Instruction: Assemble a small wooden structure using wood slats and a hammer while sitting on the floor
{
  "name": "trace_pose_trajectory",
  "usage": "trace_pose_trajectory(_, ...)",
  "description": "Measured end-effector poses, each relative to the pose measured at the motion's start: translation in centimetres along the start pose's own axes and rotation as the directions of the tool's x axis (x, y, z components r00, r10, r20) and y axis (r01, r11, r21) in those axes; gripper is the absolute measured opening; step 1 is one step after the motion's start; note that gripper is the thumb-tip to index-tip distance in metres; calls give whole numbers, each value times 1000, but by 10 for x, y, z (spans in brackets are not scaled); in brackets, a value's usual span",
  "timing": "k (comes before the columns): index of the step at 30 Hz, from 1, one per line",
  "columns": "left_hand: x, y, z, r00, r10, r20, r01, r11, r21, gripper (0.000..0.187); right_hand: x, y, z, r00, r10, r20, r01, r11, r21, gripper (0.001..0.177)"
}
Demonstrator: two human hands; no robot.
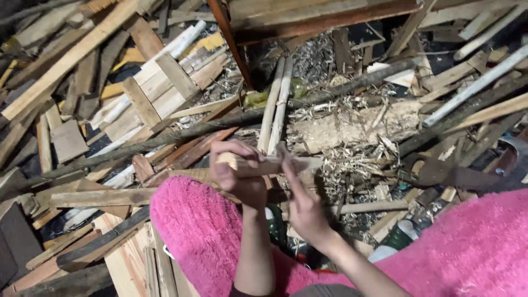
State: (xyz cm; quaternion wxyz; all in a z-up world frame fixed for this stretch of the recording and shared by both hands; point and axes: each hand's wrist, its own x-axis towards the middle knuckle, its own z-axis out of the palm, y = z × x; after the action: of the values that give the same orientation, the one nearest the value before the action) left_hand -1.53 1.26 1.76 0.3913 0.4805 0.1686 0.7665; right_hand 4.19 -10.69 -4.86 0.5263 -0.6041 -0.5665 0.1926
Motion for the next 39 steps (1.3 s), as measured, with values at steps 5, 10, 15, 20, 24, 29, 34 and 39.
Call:
trace_pose_trajectory(5,13,-19,-23,1000,12,-28,-16,991,-136,56,-3,95,16,997,-14,-75,7,996,-89,83)
trace_pose_trajectory(10,-2,-89,-55,995,-26,-96,21,999,-48,56,-18,177,7,912,406,63,-393,906,-158,82)
trace_pose_trajectory(15,-47,-131,-57,452,-643,-618,828,560,22,58,2,103,-4,888,446,109,-430,891,-145,84)
trace_pose_trajectory(20,-24,-89,-49,907,-397,-141,347,894,-282,36,30,38,7,993,-14,115,13,1000,7,75)
trace_pose_trajectory(24,8,-42,-50,974,-223,-44,170,842,-512,21,51,6,-21,959,-281,-37,282,958,45,85)
trace_pose_trajectory(29,10,-52,-68,955,-258,-148,141,831,-538,25,49,5,-61,984,127,-127,-134,990,-41,76)
trace_pose_trajectory(34,-7,-76,-65,942,-322,-94,191,745,-639,24,32,12,-16,965,-260,-29,228,893,-388,77)
trace_pose_trajectory(39,26,-61,-118,936,-325,-133,202,808,-553,28,51,57,-86,862,463,-205,-506,776,-376,99)
